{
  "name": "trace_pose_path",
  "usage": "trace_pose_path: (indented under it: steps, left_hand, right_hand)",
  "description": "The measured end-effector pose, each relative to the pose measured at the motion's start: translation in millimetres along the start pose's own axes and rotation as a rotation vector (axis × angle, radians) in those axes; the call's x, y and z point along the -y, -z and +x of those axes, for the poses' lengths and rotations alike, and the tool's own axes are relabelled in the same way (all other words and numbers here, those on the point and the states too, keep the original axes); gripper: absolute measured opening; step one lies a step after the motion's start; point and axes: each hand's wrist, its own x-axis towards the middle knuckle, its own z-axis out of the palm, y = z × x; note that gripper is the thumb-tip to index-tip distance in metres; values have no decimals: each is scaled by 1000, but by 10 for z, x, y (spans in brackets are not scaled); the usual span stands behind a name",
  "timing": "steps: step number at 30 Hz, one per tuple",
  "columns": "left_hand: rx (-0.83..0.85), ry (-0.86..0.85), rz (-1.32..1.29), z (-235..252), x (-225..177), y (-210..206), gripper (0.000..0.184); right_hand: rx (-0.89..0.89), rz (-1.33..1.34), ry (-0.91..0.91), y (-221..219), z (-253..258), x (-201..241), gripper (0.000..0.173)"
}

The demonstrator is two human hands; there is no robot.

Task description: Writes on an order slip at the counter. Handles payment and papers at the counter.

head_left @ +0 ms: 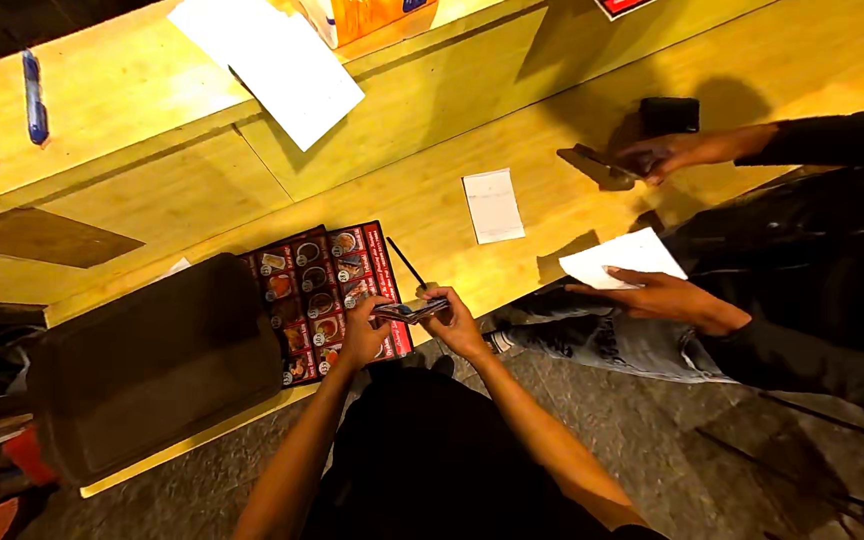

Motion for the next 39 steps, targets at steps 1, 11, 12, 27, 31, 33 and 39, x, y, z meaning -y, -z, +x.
trace_pose_path:
  steps: [1, 11, 12, 27, 31, 33, 39]
  left_hand:
    - [-10, -11, -9, 0, 5, -19, 33]
    - [10, -55, 27, 38, 82, -27, 20]
    - [17, -76, 37, 52, 101, -30, 19]
    - [-44, -53, 172, 11, -224, 103, 18]
    - [-33, -29, -453, -44, -431, 85, 19]
    - [40, 16, -564, -94, -540, -12, 23]
    - [138, -31, -786, -82, -616, -328, 37]
  right_hand:
    - [2, -77, 30, 25, 9, 1, 41]
    - [362, -909, 369, -38, 128, 451, 21]
    - [375, -908, 366, -68, 143, 434, 22]
    - [269, -706, 139, 6, 64, 570, 33]
    - [217, -86, -54, 25, -12, 785, 36]
    - [238, 144, -87, -17, -32, 853, 32]
    - [254, 319, -113, -110, -87, 760, 22]
